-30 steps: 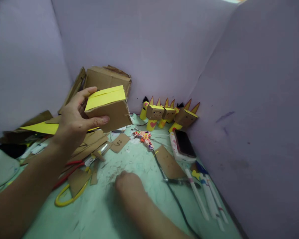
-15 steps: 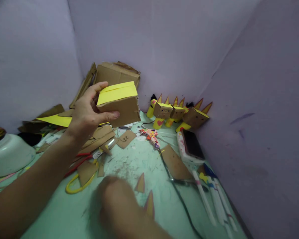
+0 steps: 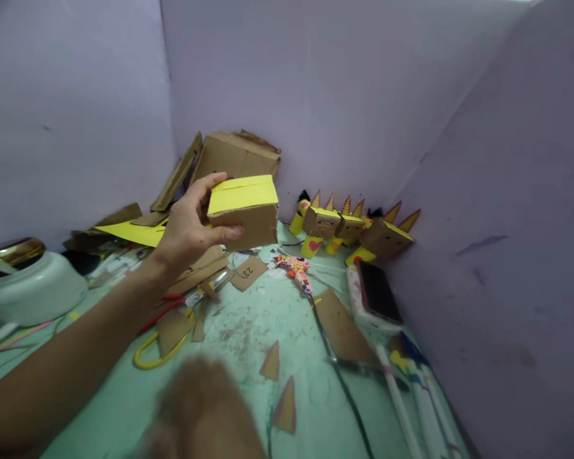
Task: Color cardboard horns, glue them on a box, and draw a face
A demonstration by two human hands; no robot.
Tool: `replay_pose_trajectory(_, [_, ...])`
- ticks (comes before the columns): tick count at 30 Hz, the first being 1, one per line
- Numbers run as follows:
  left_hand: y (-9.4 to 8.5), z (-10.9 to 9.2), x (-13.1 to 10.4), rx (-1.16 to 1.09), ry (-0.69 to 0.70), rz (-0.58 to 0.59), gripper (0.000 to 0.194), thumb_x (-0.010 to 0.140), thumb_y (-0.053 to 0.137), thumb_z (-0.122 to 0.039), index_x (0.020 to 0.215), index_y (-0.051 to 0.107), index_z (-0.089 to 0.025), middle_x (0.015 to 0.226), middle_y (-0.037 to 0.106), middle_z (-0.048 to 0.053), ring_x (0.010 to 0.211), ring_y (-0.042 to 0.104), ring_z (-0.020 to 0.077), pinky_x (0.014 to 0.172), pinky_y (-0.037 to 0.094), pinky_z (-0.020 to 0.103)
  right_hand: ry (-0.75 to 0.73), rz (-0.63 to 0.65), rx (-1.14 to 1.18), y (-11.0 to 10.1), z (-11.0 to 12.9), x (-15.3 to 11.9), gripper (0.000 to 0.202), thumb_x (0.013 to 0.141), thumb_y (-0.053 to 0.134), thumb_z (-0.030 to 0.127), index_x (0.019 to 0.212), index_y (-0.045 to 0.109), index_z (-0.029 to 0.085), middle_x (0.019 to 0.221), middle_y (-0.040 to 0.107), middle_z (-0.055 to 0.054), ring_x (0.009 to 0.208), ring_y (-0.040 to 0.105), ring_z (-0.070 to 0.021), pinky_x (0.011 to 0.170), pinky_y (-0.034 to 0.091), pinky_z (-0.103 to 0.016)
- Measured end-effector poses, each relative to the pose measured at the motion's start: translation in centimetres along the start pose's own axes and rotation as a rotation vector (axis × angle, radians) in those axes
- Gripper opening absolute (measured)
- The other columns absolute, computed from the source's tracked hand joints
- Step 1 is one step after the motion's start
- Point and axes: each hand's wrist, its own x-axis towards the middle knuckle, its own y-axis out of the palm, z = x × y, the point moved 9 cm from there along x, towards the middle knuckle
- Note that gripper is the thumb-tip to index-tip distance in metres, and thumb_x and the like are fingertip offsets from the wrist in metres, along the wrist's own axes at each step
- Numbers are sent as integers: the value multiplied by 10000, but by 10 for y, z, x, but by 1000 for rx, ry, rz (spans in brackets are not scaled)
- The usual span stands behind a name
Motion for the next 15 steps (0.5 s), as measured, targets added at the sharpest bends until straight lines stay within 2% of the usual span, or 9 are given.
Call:
replay_pose_trajectory(2, [2,-1,-2,8,0,16,802,504,803,-233,1238,482,-195,1151,583,80,1049,570,268,869,490,378,284,-215,-124,-28,-30,4,538,946,331,355,1404,399,80,1442,408,-209,1374,268,-369,1086,185,-623])
replay_pose_trajectory(3, [3,-1,-3,16,-3,24,807,511,803,-236,1247,476,-195,1145,587,81,1047,571,268,871,489,379,383,-248,-194,-33,-40,4,581,910,419,382,1370,436,28,1434,398,-250,1360,275,-407,1077,205,-618])
replay_pose_trajectory(4, [3,0,-3,26,-5,30,806,520,801,-236,1254,472,-195,1140,591,81,1045,573,267,876,487,382,337,-223,-203,-27,-39,9,627,851,514,433,1323,497,21,1392,455,-257,1323,341,-425,1057,282,-582])
replay_pose_trajectory(6, [3,1,-3,37,-7,32,800,528,798,-236,1258,471,-200,1136,597,80,1041,576,268,882,484,393,50,-70,-114,-1,-18,15,431,799,579,473,1089,691,176,1088,710,-122,1075,615,-345,875,507,-415])
replay_pose_trajectory(7, [2,1,-3,34,-6,29,800,528,798,-237,1258,473,-201,1140,596,80,1042,575,270,883,485,398,17,-75,-98,3,-15,12,307,815,561,464,985,721,264,951,749,-35,971,668,-286,807,533,-350])
replay_pose_trajectory(9, [0,0,-2,19,-4,17,802,518,799,-235,1252,479,-196,1163,587,86,1052,570,273,886,485,402,-2,-112,-81,1,-13,0,243,849,513,425,830,729,315,742,741,28,799,698,-226,708,538,-287])
replay_pose_trajectory(12, [1,-3,-3,17,-13,16,807,513,804,-231,1252,485,-177,1177,582,98,1065,562,273,898,480,396,58,-305,-84,-41,-19,-31,332,884,410,349,855,720,234,785,737,-57,784,682,-236,751,517,-327])
replay_pose_trajectory(13, [4,-4,-4,22,-15,25,806,513,806,-228,1252,488,-171,1175,585,101,1064,563,272,902,478,395,96,-503,-61,-69,-24,-50,344,894,386,321,880,711,210,821,737,-80,799,678,-233,780,508,-339])
replay_pose_trajectory(15, [16,-2,-9,30,-30,74,805,519,803,-218,1257,486,-168,1172,590,104,1051,575,270,899,484,400,232,-696,-19,-105,-43,-86,286,904,427,325,907,691,214,837,734,-74,780,678,-213,724,518,-305])
